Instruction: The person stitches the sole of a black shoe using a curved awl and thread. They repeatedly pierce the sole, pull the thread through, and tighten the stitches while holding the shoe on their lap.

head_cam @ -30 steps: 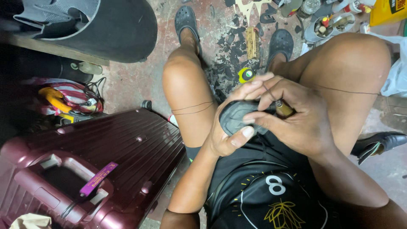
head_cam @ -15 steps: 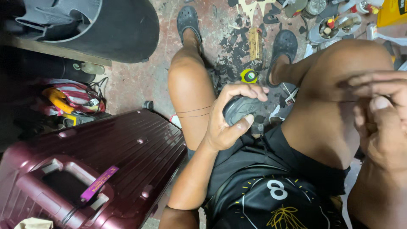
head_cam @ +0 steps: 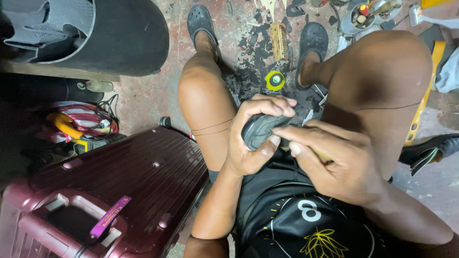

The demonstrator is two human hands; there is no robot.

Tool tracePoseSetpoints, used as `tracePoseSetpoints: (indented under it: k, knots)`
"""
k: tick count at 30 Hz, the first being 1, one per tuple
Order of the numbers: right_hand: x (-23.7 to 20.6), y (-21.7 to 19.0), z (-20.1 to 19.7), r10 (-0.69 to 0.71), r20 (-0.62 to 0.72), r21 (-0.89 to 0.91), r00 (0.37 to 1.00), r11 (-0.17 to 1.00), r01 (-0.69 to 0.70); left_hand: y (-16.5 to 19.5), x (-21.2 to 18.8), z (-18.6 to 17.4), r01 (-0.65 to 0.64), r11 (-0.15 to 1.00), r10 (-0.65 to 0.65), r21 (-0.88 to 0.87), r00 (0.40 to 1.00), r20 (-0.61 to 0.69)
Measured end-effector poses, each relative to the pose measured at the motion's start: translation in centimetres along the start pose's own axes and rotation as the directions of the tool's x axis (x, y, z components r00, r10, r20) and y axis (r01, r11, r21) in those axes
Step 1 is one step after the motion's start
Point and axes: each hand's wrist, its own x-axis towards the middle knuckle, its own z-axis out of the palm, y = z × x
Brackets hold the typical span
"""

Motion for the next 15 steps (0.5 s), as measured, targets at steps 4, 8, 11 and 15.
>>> tracePoseSetpoints:
  k: [4, 8, 11, 15]
  knots:
    - [0.42, -0.42, 0.23, -0.031, 0.017, -0.01, 0.999, 0.999, 0.031, 0.12, -0.23, -0.05, -0.002, 1.0, 0.002, 0.01, 1.0, -0.001]
    - [0.39, -0.58, 0.15, -0.067, 0.015, -0.042, 0.998, 0.997, 0.068, 0.34, -0.36, -0.07, 0.012, 0.999, -0.012, 0.046, 1.0, -0.001]
    - [0.25, -0.61, -0.14, -0.092, 0.02, -0.098, 0.996, 0.991, 0.094, 0.47, -0.25, 0.01, 0.005, 0.996, -0.005, 0.085, 1.0, -0.001]
    - [0.02, -0.75, -0.56, -0.105, 0.032, -0.18, 0.994, 0.978, 0.109, 0.51, 0.23, 0.18, -0.032, 0.983, 0.031, 0.183, 0.999, 0.007]
